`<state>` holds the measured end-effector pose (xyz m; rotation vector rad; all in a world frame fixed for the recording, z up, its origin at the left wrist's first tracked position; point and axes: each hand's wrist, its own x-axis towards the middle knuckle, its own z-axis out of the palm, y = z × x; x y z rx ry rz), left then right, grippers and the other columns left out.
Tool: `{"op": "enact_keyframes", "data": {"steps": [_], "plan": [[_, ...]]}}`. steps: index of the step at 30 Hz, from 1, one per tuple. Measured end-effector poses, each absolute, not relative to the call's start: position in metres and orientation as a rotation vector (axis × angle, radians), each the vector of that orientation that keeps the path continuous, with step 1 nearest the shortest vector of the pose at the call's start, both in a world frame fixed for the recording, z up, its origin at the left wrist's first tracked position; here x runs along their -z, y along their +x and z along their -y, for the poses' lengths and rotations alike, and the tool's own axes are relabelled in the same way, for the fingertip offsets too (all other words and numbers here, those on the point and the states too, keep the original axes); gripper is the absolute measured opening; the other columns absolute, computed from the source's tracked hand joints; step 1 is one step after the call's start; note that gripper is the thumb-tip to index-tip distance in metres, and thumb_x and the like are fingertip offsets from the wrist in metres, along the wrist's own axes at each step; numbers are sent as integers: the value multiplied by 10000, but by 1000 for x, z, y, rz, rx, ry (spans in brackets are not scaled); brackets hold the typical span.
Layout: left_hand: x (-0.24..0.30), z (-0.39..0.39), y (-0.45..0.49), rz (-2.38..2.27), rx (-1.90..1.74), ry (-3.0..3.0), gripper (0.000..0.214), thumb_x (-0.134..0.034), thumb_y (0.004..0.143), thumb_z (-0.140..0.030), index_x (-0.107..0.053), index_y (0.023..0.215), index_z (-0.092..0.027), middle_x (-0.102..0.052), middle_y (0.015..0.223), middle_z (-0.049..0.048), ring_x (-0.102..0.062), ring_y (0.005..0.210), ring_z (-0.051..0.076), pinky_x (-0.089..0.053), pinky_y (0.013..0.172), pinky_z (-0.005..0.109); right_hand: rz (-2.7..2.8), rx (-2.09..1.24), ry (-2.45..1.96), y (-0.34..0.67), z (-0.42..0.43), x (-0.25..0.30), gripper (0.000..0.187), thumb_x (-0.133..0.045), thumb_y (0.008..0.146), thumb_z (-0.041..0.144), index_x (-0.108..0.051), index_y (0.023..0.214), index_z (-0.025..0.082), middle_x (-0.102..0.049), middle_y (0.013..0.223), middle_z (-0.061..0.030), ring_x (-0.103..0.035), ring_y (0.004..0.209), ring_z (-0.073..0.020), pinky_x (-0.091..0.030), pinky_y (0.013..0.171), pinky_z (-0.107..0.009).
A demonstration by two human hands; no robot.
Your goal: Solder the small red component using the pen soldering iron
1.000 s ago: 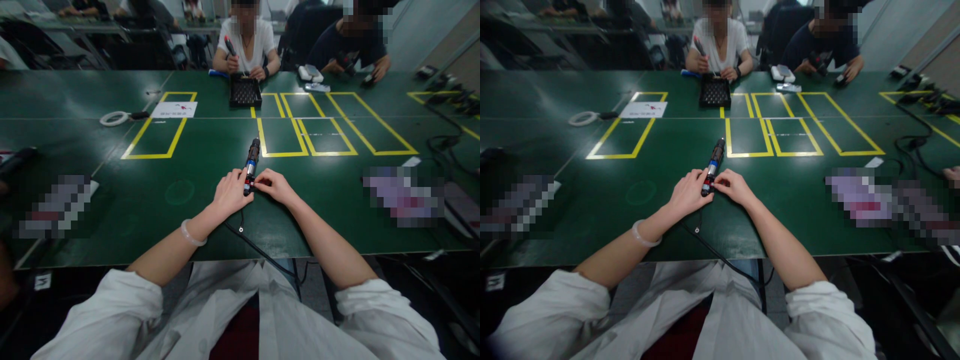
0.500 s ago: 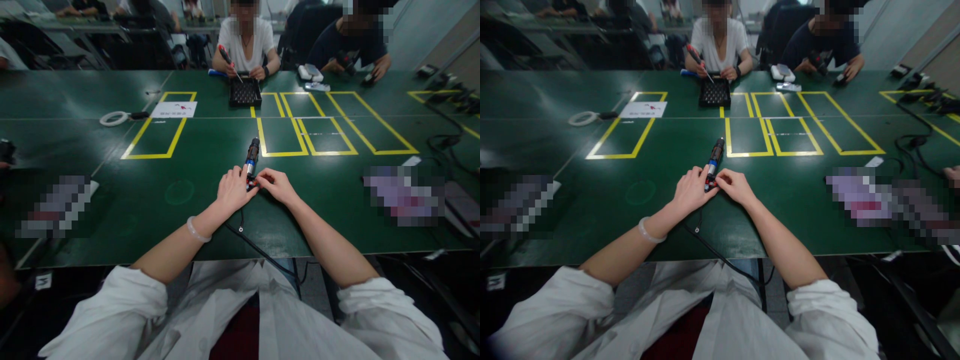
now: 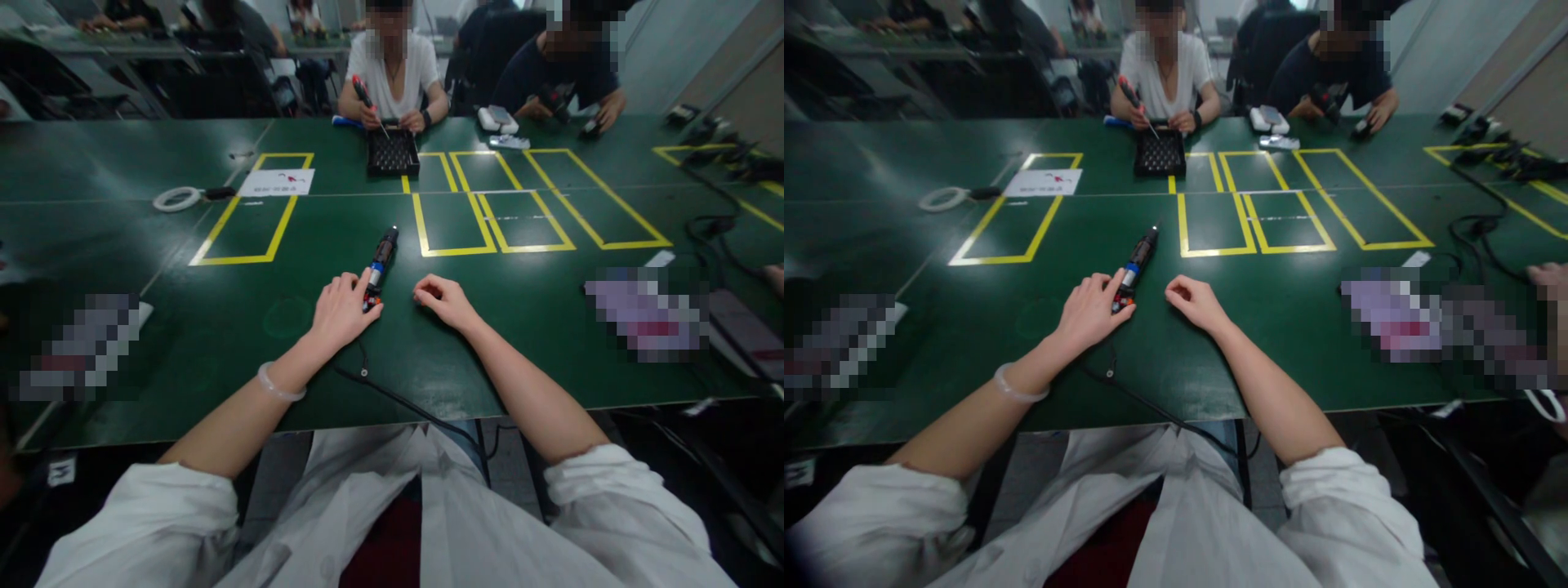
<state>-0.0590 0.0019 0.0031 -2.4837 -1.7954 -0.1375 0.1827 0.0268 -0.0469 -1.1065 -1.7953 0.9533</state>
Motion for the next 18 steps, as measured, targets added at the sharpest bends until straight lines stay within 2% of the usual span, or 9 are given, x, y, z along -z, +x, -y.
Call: {"op": "enact_keyframes", "data": {"steps": [7,11,18], "plan": [[-8,-16,-143,2040,-10,-2270,760,-377,939,-582,-318,1560,-148,-486,1359,228,-498,1160,399,-402,959,474,1834,-960,-1121,180,-22,42,164,-573,880,332,-633,849,182,-683,751,-24,-600,667,-150,-455,663,-278],[-9,-29,-196,2147,-123,-2071,733,-325,954,-599,-338,1533,-150,-507,1349,207,-501,1165,372,-380,988,443,1845,-959,-1125,180,-22,42,170,-570,884,333,-635,849,180,-684,755,-23,-594,666,-144,-447,663,-271],[-1,-61,-286,2272,-279,-1809,735,-255,962,-627,-336,1515,-150,-447,1462,208,-444,1268,358,-235,1107,496,1890,-928,-1125,181,-22,41,196,-572,889,342,-653,857,167,-674,745,-22,-545,643,-133,-411,653,-263]]}}
